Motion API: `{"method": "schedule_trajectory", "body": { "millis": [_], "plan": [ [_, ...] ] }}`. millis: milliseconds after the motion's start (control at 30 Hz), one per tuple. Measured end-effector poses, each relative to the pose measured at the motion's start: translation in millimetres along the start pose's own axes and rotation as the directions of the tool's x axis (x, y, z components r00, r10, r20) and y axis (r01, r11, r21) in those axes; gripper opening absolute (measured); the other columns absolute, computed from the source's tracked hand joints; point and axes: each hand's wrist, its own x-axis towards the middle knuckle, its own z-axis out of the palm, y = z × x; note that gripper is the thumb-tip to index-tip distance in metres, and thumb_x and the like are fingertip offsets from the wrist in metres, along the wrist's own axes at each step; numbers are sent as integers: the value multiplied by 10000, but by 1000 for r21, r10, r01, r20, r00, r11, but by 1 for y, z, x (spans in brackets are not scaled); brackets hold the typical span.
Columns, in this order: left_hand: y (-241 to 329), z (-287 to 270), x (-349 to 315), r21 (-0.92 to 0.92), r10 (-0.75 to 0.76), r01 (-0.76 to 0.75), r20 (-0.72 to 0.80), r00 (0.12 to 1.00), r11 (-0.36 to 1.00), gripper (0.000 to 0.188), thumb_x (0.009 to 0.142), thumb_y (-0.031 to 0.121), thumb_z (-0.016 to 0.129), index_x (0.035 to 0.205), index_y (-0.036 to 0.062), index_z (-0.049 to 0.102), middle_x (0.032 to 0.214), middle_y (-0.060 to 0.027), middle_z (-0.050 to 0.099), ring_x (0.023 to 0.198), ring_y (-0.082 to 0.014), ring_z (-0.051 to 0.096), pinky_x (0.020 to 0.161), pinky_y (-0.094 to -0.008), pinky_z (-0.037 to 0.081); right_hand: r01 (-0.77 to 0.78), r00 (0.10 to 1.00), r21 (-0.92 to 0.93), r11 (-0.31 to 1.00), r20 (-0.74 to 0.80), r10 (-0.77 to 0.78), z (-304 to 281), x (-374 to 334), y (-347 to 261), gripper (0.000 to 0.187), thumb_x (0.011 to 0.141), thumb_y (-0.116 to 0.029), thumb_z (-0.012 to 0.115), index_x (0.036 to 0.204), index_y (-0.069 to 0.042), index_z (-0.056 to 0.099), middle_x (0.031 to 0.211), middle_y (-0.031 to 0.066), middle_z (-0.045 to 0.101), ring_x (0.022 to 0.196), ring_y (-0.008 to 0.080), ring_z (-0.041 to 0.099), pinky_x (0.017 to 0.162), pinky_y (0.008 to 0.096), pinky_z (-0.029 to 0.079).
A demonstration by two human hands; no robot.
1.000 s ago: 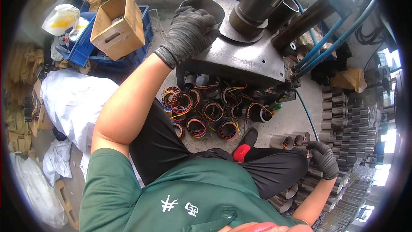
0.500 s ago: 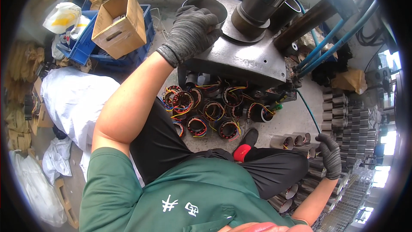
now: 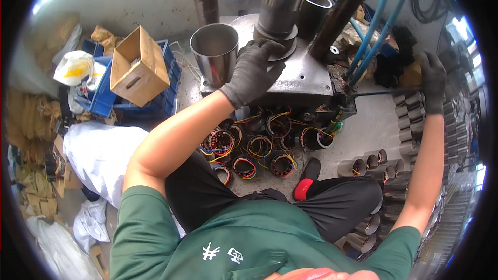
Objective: The person wipes a metal component with a cloth and then uses a press machine to insert a coiled motor stator into a metal cylindrical housing.
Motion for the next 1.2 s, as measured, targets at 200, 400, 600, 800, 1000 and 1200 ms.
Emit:
{"method": "schedule_trajectory", "body": {
  "millis": [200,400,600,800,1000,1200],
  "plan": [
    [-62,48,84,-525,-544,344,-290,787,778,371,881,240,843,1094,9,645,982,-94,727,863,-182,658,801,-321,537,-536,843,218,816,178,507,-8,44,-51,224,972,-232,579,1083,-71,686,1063,202,706,1020,390,681,874,424,541],
    [-27,75,116,-749,-602,264,-218,768,608,371,882,225,828,1114,33,613,1068,-105,692,917,-201,668,806,-363,575,-457,890,323,829,166,425,6,13,-21,274,965,-260,565,1030,-23,686,994,210,702,983,387,681,867,443,523],
    [-140,102,110,-716,-585,255,-256,770,650,348,890,295,839,1049,29,681,1032,-92,728,900,-193,670,812,-356,554,-430,898,194,882,189,397,23,32,-30,271,923,-335,603,1006,-125,753,1004,141,739,938,340,717,825,471,569],
    [-176,99,107,-494,-498,299,-339,798,816,380,914,294,815,1079,-27,695,1024,-91,742,897,-216,660,855,-348,536,-609,762,151,779,384,521,-24,42,-42,422,927,-422,604,1037,-57,783,1046,222,746,992,351,733,913,474,564],
    [-140,88,98,-153,-468,444,-356,809,883,438,923,398,779,1068,-11,721,1016,-139,760,900,-274,688,852,-380,527,-599,749,128,791,441,495,-37,41,-49,359,908,-318,562,1027,-48,766,947,185,752,897,306,735,861,462,580],
    [-118,93,102,-348,-629,527,-349,695,775,376,900,312,802,1083,-11,739,1041,-132,770,888,-271,703,836,-378,559,-592,762,149,792,423,490,-31,41,-49,347,909,-314,563,980,-49,775,915,188,749,867,307,734,850,467,578]
  ]
}}
